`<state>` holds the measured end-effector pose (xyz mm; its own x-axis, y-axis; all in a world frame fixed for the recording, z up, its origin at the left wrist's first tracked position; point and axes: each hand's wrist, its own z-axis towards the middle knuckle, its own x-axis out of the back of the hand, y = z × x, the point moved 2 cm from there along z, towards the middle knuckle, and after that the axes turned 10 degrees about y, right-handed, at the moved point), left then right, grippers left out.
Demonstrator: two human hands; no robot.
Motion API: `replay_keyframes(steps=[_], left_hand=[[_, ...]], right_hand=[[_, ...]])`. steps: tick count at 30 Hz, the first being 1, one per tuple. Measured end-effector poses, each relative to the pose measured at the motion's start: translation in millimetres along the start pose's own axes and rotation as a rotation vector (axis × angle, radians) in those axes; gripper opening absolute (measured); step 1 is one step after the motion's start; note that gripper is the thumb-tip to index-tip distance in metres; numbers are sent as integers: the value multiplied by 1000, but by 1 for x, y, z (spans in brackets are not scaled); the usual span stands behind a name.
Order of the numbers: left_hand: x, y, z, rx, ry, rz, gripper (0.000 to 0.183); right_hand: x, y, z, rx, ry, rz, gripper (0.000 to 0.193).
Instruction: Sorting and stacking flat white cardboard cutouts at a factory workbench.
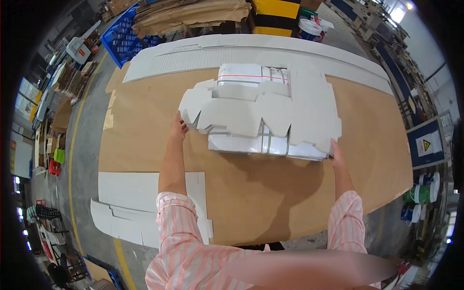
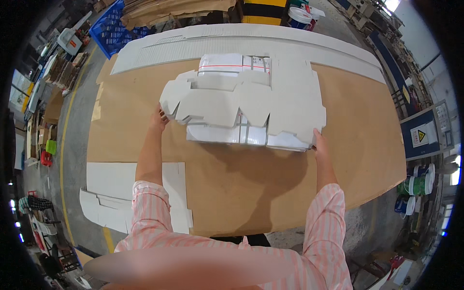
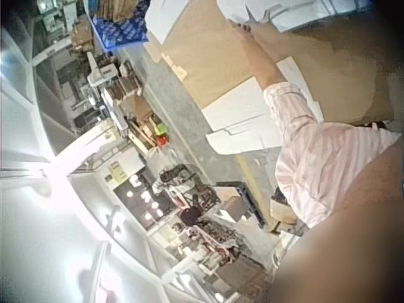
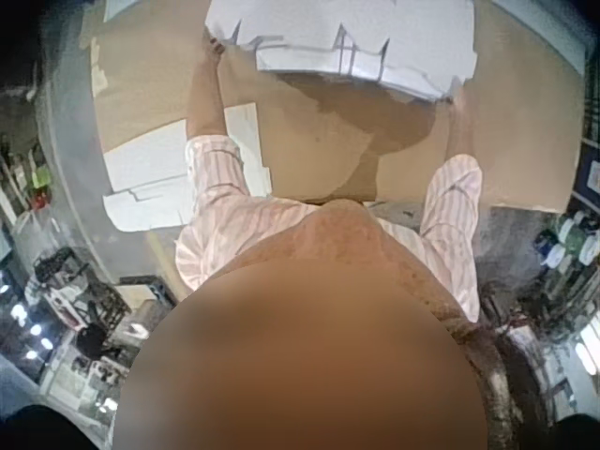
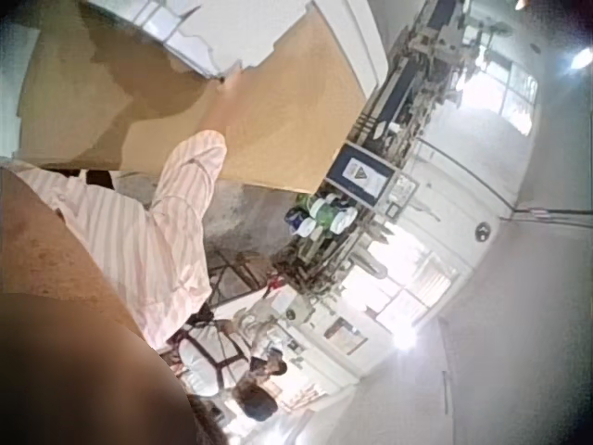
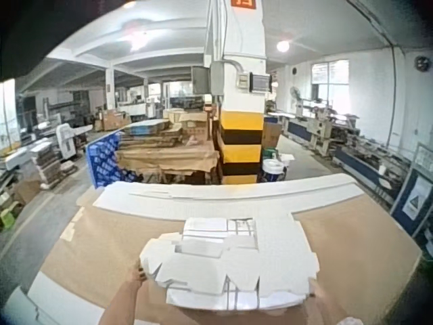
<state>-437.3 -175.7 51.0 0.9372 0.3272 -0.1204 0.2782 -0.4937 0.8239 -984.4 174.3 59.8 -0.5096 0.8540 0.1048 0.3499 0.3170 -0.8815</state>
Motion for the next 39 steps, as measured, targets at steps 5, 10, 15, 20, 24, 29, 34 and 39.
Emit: replay_keyframes(steps=[5,10,15,20,24,29,34,39], left_hand=[[-13,3,37,-6,-120,-192,50],[-39,22,21,-83,-47,-148,43],[-65,83,-33,-341,-179,-292,38],[-69,86,11,-328,-183,-276,38],[-66,25,67,-80,-99,-199,41],[-63,21,61,-20,-244,-265,45],[-79,44,34,-68,-209,-209,40],[-75,51,-40,-83,-197,-223,37]], right_hand=[[2,-20,-5,104,29,-67,52],[17,-27,4,110,91,37,45],[16,-44,-2,103,63,315,36],[-4,-72,-25,213,66,530,27],[-8,-42,4,143,93,430,28],[-16,-48,-14,35,21,358,34],[-5,-34,7,31,19,401,33],[32,-53,13,48,36,462,35]])
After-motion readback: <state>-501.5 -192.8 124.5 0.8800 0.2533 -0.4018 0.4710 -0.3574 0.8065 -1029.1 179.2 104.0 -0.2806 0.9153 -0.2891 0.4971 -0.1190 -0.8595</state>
